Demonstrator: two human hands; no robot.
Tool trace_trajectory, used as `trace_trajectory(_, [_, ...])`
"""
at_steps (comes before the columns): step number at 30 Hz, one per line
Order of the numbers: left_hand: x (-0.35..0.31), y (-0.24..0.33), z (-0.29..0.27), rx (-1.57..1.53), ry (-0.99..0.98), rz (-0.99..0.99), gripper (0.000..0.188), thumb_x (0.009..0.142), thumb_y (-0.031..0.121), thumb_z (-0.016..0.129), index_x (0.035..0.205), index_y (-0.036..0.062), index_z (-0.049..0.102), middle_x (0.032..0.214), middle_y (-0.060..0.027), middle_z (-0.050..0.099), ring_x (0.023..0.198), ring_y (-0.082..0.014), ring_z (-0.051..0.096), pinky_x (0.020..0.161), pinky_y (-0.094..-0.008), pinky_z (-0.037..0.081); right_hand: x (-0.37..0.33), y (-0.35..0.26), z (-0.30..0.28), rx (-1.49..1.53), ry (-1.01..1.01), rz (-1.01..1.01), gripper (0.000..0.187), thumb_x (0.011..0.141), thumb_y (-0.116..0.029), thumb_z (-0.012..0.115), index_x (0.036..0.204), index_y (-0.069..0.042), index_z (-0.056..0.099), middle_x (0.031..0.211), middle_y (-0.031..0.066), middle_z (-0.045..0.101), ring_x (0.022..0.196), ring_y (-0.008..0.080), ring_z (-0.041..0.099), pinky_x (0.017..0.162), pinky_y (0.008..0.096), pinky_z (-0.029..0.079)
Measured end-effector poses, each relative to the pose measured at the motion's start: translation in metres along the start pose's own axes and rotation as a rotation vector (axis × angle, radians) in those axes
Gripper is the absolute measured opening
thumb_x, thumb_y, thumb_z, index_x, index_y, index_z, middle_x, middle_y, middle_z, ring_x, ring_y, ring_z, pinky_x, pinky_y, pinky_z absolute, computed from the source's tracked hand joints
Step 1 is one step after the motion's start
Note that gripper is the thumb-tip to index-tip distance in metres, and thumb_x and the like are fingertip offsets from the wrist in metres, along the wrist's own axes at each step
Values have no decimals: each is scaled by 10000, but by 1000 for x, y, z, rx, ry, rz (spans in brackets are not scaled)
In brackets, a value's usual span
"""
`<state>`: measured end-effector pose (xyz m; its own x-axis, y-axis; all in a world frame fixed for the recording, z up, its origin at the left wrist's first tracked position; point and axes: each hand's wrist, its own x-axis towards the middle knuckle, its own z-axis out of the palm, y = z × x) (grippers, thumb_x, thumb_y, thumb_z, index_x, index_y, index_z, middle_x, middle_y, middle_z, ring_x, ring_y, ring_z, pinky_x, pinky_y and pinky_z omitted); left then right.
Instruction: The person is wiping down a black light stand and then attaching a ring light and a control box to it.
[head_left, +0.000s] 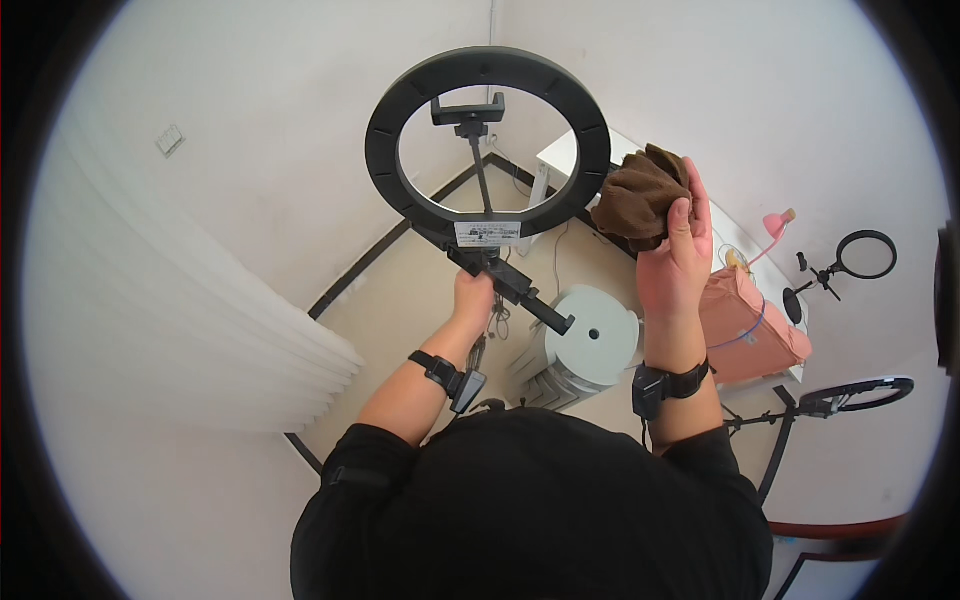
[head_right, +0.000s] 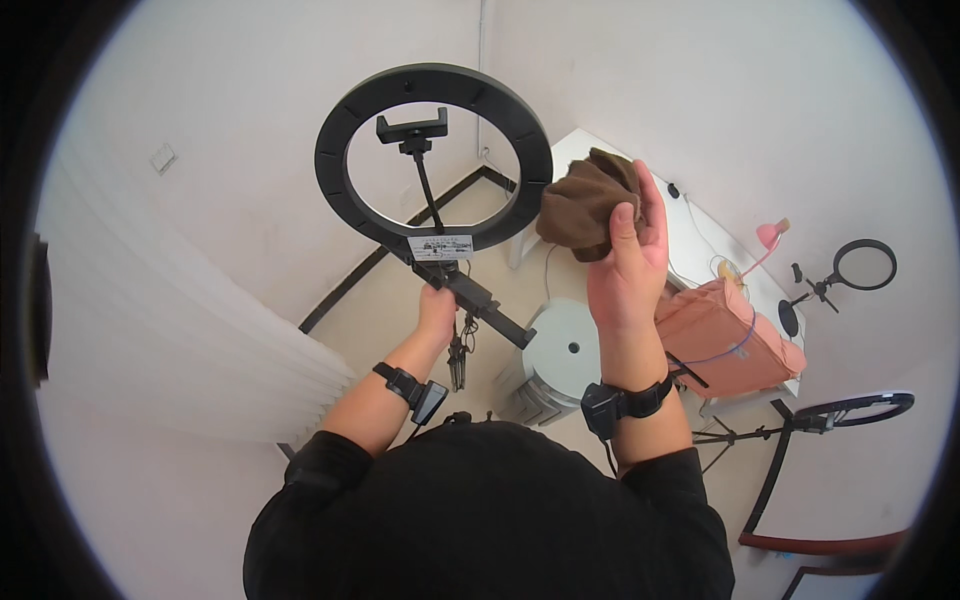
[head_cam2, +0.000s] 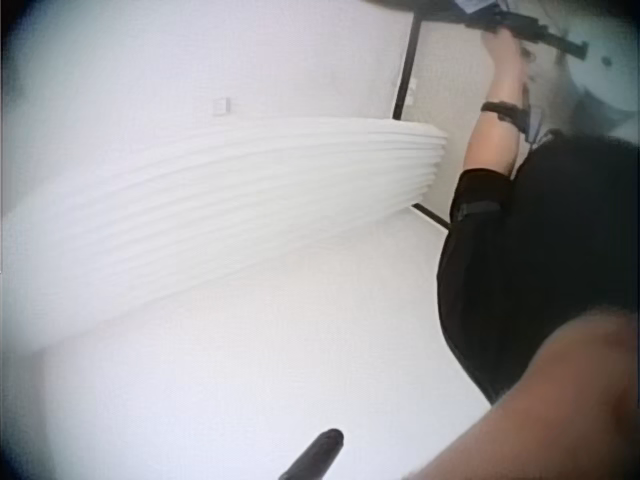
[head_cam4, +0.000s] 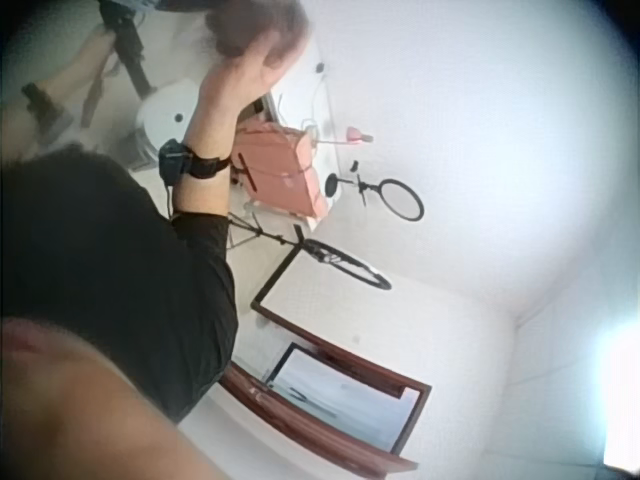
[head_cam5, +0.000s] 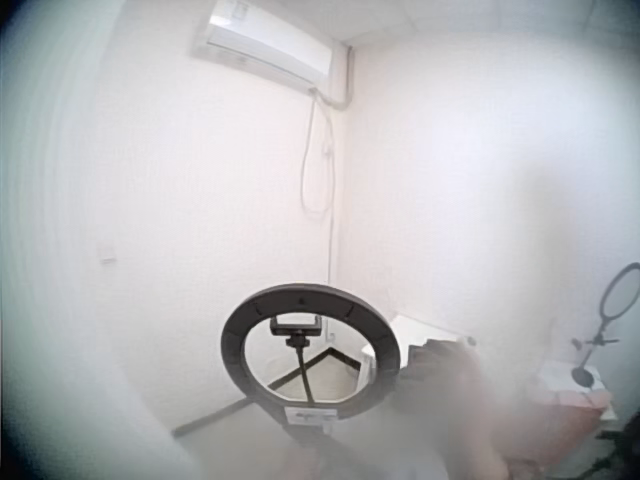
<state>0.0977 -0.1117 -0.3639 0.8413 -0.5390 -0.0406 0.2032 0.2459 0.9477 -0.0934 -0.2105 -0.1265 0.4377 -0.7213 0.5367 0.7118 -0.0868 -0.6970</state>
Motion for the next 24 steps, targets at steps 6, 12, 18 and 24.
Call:
trace_trajectory(6, [9, -30, -10, 20, 42, -49, 97, 934, 19, 546, 949, 24, 641, 796, -51, 648, 658, -146, 576, 581, -314, 445, -2, 15, 4, -55, 31, -10, 548, 1051, -152, 582, 1538, -13, 371, 1471, 165, 510, 1341, 286, 530, 1141, 437, 442])
trace_trajectory(12, [4, -63, -29, 211, -61, -104, 191, 946, 54, 604, 1076, -68, 672, 973, -137, 721, 894, -212, 658, 786, -354, 515, -4, 18, -13, -52, 10, 91, 506, 1031, -147, 619, 1489, -18, 448, 1423, 136, 555, 1294, 243, 553, 1114, 399, 451])
trace_trajectory(18, [12, -122, -55, 206, -110, -121, 195, 923, 1, 579, 1077, -91, 656, 981, -168, 721, 904, -257, 679, 783, -360, 515, -14, 19, -21, -607, -355, 162, 499, 858, -115, 807, 1307, -11, 618, 1219, 72, 620, 1149, 187, 603, 1018, 304, 463])
trace_trajectory(24, [8, -142, -74, 162, -133, -263, 225, 927, -44, 514, 1100, -72, 656, 1008, -150, 719, 913, -237, 660, 802, -349, 508, -26, 44, -17, -993, -485, 141, 488, 719, -122, 897, 1146, -35, 679, 989, 94, 648, 880, 246, 639, 772, 331, 515])
